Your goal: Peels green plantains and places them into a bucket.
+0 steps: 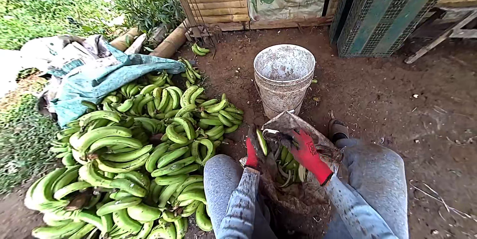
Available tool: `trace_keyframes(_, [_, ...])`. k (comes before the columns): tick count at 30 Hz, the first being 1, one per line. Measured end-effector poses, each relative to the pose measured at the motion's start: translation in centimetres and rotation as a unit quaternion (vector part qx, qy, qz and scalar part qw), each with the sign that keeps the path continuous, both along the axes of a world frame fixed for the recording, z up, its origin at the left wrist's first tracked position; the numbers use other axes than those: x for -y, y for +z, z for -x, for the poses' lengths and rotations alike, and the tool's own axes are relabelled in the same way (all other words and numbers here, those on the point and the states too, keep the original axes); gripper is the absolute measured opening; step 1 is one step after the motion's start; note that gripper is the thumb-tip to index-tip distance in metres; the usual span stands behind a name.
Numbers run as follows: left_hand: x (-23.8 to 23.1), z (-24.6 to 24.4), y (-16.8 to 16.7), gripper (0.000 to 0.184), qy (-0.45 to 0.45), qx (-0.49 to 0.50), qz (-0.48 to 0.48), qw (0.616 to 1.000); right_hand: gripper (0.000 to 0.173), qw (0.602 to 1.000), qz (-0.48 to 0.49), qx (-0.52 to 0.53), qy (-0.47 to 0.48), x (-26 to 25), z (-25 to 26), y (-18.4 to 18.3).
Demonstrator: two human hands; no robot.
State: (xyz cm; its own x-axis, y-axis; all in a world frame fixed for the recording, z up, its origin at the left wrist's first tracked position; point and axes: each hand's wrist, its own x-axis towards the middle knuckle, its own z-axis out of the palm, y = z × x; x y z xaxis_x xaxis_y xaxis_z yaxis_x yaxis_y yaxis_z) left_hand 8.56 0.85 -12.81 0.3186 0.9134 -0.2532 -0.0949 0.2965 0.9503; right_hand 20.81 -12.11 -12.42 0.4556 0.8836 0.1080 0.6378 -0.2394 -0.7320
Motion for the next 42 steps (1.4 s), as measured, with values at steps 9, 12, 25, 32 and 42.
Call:
trace_keyframes(9, [0.8,-0.1,0.1,0.039,-0.011,0.179,0.073,0.981,0.037,0.995,0.015,0.083,0.046,-0.5,1.0,1.4])
trace_keyframes(12, [1.4,0.5,-0.7,0.034,-0.047,-0.044,-0.095,0.993,0.040,0.994,0.086,0.066,0.033,-1.4,0.7,1.2])
trace_keyframes(25, [-1.0,0.3,-1.2,0.051,-0.120,0.289,0.224,0.923,0.035,0.993,-0.004,-0.052,0.103,0.4,-2.0,-0.8])
trace_keyframes(32, [0.1,0.4,-1.0,0.041,-0.089,0.222,0.139,0.961,0.038,0.988,0.052,0.070,0.126,0.0,-0.8,-0.6])
trace_keyframes(42, [2.8,0.8,-3.4,0.036,-0.108,0.044,0.030,0.993,0.039,0.993,0.052,-0.039,-0.100,-2.0,-2.3,-1.6])
